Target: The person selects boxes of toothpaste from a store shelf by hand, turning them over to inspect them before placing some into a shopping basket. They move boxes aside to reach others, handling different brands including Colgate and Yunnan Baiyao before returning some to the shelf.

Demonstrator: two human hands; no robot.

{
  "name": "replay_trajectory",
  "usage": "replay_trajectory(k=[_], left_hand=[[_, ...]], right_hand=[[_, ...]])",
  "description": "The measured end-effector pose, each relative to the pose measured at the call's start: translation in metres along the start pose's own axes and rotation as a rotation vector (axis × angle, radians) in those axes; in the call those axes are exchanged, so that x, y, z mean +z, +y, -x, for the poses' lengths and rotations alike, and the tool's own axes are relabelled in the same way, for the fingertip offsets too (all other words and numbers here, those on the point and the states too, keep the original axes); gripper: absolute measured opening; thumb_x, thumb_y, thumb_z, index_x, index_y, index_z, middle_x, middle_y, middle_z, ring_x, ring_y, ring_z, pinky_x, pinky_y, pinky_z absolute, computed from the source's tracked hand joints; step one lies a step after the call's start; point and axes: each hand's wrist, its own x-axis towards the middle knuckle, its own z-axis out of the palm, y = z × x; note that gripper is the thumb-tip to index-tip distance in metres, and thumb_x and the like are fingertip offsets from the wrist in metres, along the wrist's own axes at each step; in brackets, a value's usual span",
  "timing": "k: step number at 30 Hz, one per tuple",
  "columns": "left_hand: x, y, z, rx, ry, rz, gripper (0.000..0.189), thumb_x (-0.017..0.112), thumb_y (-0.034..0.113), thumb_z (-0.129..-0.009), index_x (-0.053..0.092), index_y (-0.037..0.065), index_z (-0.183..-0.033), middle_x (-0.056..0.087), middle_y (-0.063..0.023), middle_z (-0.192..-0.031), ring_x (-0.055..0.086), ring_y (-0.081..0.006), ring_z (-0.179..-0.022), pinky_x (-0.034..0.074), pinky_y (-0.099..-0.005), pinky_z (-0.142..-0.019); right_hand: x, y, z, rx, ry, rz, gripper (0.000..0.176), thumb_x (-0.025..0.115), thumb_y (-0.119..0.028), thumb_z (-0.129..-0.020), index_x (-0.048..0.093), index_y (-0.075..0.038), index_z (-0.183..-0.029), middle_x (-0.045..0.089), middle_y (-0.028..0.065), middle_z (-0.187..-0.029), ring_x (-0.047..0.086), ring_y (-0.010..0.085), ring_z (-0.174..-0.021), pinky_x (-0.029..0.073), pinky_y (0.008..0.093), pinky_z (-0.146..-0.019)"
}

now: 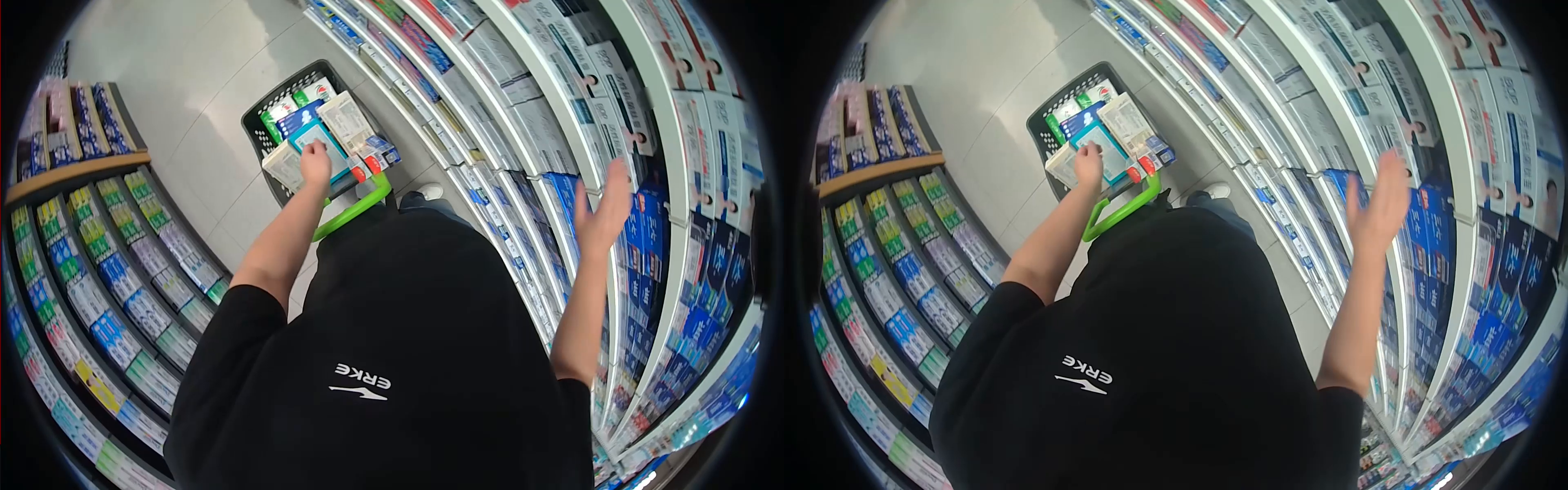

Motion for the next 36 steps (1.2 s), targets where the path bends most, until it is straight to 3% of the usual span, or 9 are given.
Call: replay_trajectory(k=[2, 3, 8, 15, 19, 26, 29, 31, 36], left_hand=[[-0.015, -0.017, -0.017, -0.188, 0.011, -0.055, 0.057, 0.057, 0.051, -0.101, 0.072, -0.003, -0.113, 0.074, -0.0238, -0.109, 0.071, -0.0348, -0.105, 0.052, -0.0421, -0.092], [-0.023, -0.027, -0.026, -0.266, -0.232, -0.124, 0.076, 0.061, 0.062, -0.096, 0.060, -0.003, -0.136, 0.065, -0.0292, -0.130, 0.064, -0.0365, -0.122, 0.049, -0.0432, -0.102], [-0.010, -0.014, 0.023, 0.083, -0.735, -0.366, 0.123, 0.084, 0.061, -0.078, 0.018, 0.003, -0.163, 0.043, -0.0305, -0.154, 0.040, -0.0375, -0.146, 0.039, -0.0461, -0.116], [0.026, -0.024, 0.025, 0.103, -0.576, -0.439, 0.109, 0.092, 0.058, -0.069, 0.051, -0.010, -0.144, 0.070, -0.0240, -0.121, 0.070, -0.0260, -0.108, 0.056, -0.0365, -0.093], [0.012, -0.009, 0.028, 0.025, -0.628, -0.426, 0.095, 0.094, 0.048, -0.072, 0.059, -0.012, -0.136, 0.075, -0.0146, -0.094, 0.072, -0.0170, -0.077, 0.058, -0.0298, -0.071], [-0.010, -0.040, 0.008, -0.108, -0.480, -0.153, 0.075, 0.091, 0.037, -0.070, 0.068, -0.007, -0.127, 0.075, -0.0136, -0.094, 0.071, -0.0184, -0.078, 0.057, -0.0327, -0.074], [-0.064, 0.029, 0.029, -0.153, -0.586, 0.009, 0.047, 0.075, 0.019, -0.081, 0.068, 0.002, -0.124, 0.072, -0.0062, -0.087, 0.059, -0.0117, -0.062, 0.050, -0.0266, -0.059], [-0.085, 0.060, 0.054, -0.044, -0.432, 0.109, 0.045, 0.069, 0.015, -0.084, 0.065, 0.006, -0.128, 0.069, -0.0040, -0.090, 0.056, -0.0108, -0.070, 0.049, -0.0262, -0.065], [-0.123, 0.161, 0.104, 0.027, -0.799, 0.402, 0.067, 0.062, 0.003, -0.081, 0.054, 0.005, -0.147, 0.069, -0.0080, -0.115, 0.065, -0.0131, -0.099, 0.050, -0.0279, -0.092]], right_hand=[[0.002, -0.020, 0.052, 0.026, -0.180, -0.168, 0.067, 0.077, -0.006, -0.085, 0.051, 0.001, -0.146, 0.058, 0.0216, -0.145, 0.057, 0.0414, -0.131, 0.044, 0.0491, -0.110], [0.006, -0.028, 0.077, 0.082, -0.266, -0.226, 0.067, 0.075, -0.004, -0.085, 0.050, 0.000, -0.147, 0.058, 0.0222, -0.144, 0.057, 0.0414, -0.130, 0.044, 0.0490, -0.109], [0.016, -0.062, 0.190, 0.406, -0.677, -0.359, 0.071, 0.072, -0.004, -0.087, 0.045, -0.005, -0.152, 0.060, 0.0241, -0.138, 0.057, 0.0422, -0.125, 0.045, 0.0493, -0.105], [0.022, -0.089, 0.264, 0.771, -1.011, -0.553, 0.077, 0.073, -0.015, -0.092, 0.034, -0.017, -0.159, 0.058, 0.0219, -0.142, 0.053, 0.0409, -0.133, 0.042, 0.0487, -0.113], [0.028, -0.092, 0.271, 0.896, -0.968, -0.637, 0.072, 0.072, -0.015, -0.092, 0.040, -0.016, -0.156, 0.060, 0.0212, -0.139, 0.059, 0.0379, -0.125, 0.047, 0.0474, -0.108], [0.047, -0.093, 0.279, 0.850, -0.906, -0.610, 0.064, 0.071, -0.017, -0.092, 0.047, -0.014, -0.151, 0.062, 0.0190, -0.136, 0.063, 0.0360, -0.117, 0.050, 0.0454, -0.103], [0.061, -0.081, 0.270, 0.781, -0.833, -0.550, 0.058, 0.069, -0.018, -0.093, 0.051, -0.010, -0.147, 0.063, 0.0207, -0.134, 0.064, 0.0368, -0.115, 0.050, 0.0460, -0.102], [0.058, -0.087, 0.220, 0.788, -0.688, -0.580, 0.054, 0.066, -0.021, -0.095, 0.053, -0.005, -0.145, 0.065, 0.0221, -0.132, 0.064, 0.0372, -0.121, 0.050, 0.0454, -0.104], [0.047, -0.111, 0.080, 0.884, -0.508, -0.998, 0.046, 0.069, -0.015, -0.099, 0.056, -0.003, -0.142, 0.068, 0.0187, -0.132, 0.068, 0.0268, -0.118, 0.053, 0.0382, -0.100]])
